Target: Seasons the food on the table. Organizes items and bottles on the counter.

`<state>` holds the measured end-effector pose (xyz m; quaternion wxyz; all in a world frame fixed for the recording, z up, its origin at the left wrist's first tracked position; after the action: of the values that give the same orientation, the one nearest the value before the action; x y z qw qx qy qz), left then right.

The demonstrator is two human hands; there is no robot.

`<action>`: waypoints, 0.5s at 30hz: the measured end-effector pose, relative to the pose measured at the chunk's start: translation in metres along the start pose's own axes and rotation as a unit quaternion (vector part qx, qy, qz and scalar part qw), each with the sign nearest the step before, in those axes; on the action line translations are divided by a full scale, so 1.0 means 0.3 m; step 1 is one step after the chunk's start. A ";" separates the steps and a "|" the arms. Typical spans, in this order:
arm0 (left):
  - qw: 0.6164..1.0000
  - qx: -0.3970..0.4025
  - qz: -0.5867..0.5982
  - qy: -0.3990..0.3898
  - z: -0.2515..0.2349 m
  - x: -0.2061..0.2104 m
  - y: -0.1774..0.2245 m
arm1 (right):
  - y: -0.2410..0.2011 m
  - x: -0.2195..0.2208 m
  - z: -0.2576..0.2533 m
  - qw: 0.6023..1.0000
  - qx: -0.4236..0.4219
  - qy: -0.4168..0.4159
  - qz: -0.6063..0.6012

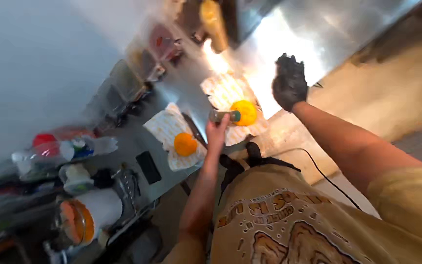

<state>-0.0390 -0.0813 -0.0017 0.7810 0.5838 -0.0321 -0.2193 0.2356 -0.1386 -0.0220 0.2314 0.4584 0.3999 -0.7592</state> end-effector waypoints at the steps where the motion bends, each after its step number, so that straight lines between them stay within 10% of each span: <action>1: 0.998 -0.030 0.045 0.018 -0.011 -0.018 0.005 | -0.057 -0.054 -0.002 1.000 -0.001 0.003 -0.017; 9: 0.955 -0.016 0.085 0.283 0.182 -0.521 0.022 | 0.138 0.234 -0.145 0.984 -0.062 0.165 0.008; 13: 0.954 0.003 -0.111 0.278 0.192 -0.571 -0.087 | -0.139 -0.058 0.025 0.997 0.042 -0.061 0.029; 15: 0.953 0.020 -0.137 0.269 0.169 -0.554 -0.088 | -0.211 -0.126 0.065 0.998 0.044 -0.025 -0.032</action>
<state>-0.2125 -0.0695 0.0242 0.7115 0.6354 0.2548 -0.1587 0.1981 -0.1189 0.0413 0.1970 0.4361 0.3746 -0.7941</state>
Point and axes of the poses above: each hand's wrist, its own z-axis away from the middle knuckle, its own x-axis out of the palm, y = z × x, the point moved 1 cm from there along -z, towards the middle knuckle
